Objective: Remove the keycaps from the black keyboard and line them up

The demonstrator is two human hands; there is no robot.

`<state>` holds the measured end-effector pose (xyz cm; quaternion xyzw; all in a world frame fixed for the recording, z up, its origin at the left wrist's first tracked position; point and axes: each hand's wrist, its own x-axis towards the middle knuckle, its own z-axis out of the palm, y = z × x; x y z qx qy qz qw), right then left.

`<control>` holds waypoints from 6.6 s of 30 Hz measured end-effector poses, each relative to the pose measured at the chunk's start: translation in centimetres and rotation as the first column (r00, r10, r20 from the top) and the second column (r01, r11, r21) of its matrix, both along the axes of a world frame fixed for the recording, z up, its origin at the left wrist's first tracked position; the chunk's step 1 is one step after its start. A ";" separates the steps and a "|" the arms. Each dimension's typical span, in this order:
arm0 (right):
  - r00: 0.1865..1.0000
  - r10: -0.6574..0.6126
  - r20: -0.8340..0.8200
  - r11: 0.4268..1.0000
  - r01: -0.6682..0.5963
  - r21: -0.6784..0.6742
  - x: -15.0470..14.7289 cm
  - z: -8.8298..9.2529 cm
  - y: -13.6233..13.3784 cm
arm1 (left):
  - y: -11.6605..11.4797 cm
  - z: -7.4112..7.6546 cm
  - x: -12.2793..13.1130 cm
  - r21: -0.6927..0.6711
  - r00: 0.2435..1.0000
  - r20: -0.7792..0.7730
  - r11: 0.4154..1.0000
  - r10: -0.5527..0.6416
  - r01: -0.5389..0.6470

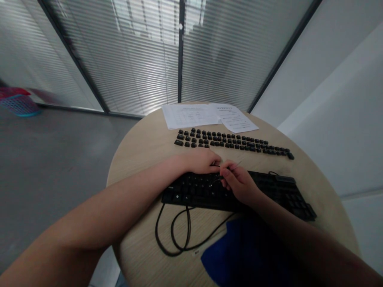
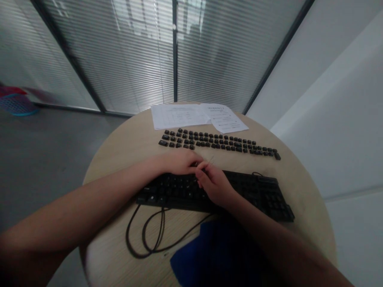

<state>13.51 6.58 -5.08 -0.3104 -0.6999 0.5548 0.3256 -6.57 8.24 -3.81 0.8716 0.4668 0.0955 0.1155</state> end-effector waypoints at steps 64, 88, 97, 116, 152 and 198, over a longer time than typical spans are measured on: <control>0.911 -0.315 -0.266 0.932 0.350 0.096 -0.1 -2.5 1.6 | -0.5 2.9 -2.9 -0.257 0.865 0.502 0.959 0.025 0.121; 0.873 -0.333 -0.357 0.937 0.347 -0.028 -0.5 -1.9 1.6 | 5.6 0.8 -2.7 0.243 0.995 -0.075 0.969 0.061 -0.041; 0.877 -0.331 -0.348 0.938 0.347 -0.016 -0.5 -1.6 1.3 | 5.2 0.6 -2.4 0.269 0.981 -0.183 0.963 0.062 -0.011; 0.891 -0.307 -0.335 0.942 0.334 0.024 -0.2 -1.6 1.2 | 4.9 0.4 -2.8 0.276 0.980 -0.175 0.960 0.099 -0.048; 0.995 0.099 0.032 0.990 -0.102 0.098 2.1 0.1 1.1 | -1.2 2.2 1.8 0.122 0.997 -0.057 0.992 0.049 -0.042; 0.986 -0.096 -0.140 0.993 0.104 0.052 1.7 -1.1 1.5 | 0.6 0.5 0.5 0.024 0.983 0.179 0.998 0.044 -0.049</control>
